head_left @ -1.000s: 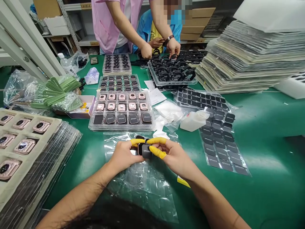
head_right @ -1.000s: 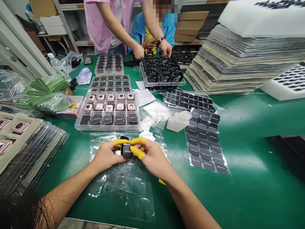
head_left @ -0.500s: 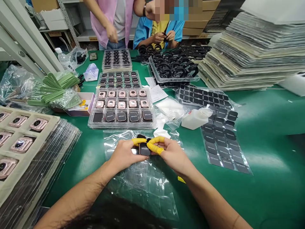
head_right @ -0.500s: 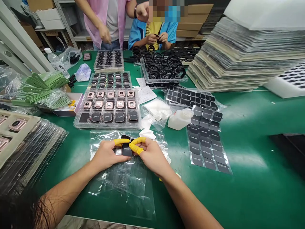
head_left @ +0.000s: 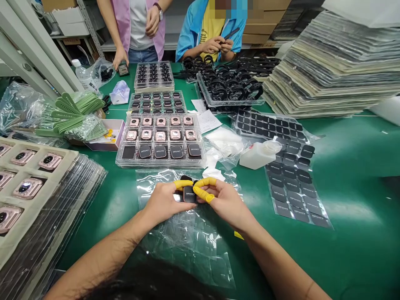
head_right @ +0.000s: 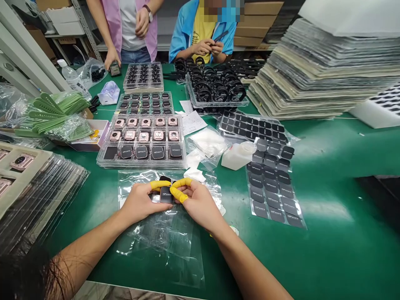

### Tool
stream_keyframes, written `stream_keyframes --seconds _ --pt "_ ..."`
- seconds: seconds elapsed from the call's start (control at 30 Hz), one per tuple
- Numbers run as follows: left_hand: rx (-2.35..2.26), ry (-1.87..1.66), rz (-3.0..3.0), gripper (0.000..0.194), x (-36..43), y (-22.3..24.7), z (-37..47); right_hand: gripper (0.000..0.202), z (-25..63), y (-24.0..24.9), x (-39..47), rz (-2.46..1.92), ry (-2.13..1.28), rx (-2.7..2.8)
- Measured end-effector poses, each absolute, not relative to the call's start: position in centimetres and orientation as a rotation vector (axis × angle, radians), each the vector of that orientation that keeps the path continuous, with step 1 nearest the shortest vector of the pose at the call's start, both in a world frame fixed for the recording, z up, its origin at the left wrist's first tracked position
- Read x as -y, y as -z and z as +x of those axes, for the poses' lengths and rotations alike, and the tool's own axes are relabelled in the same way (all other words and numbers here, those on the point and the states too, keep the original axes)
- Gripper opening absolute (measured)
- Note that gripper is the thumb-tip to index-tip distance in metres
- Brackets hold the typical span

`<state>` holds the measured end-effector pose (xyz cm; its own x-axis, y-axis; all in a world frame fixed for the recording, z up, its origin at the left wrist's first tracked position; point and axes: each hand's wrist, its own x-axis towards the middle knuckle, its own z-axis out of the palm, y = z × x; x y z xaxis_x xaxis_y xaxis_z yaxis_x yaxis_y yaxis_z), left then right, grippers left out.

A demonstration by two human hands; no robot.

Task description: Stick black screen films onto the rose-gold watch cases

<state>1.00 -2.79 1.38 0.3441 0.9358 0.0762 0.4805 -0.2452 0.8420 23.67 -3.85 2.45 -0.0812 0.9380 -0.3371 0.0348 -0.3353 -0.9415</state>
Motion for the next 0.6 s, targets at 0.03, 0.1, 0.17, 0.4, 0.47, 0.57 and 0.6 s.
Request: stream_keyframes --seconds 0.03,0.1,0.17,0.4,0.47,0.57,0.6 --pt "-1.248 -0.770 1.859 0.058 2.8 -1.4 1.0 0.057 23.7 -2.5 3.9 -1.446 -1.509 1.089" --pt "-1.242 -0.762 1.835 0.062 2.7 -1.3 0.9 0.060 23.5 -2.6 4.0 -1.456 -1.519 1.097" --pt "-1.218 -0.758 1.819 0.065 2.7 -1.2 0.9 0.064 23.3 -2.7 4.1 -1.437 -1.555 1.153" --pt "-1.214 -0.763 1.912 0.061 2.7 -0.5 0.7 0.064 22.6 -2.5 4.3 -1.323 -1.622 1.120" --pt "-1.189 -0.777 1.937 0.057 2.8 -0.5 0.6 0.070 22.5 -2.3 4.4 -1.325 -1.590 1.180" --pt "-1.180 -0.753 1.960 0.056 2.9 -0.6 0.8 0.068 22.3 -2.0 4.4 -1.386 -1.502 1.212" --pt "-1.189 -0.740 1.955 0.055 2.9 -0.7 0.9 0.065 22.2 -1.9 4.4 -1.406 -1.479 1.200"
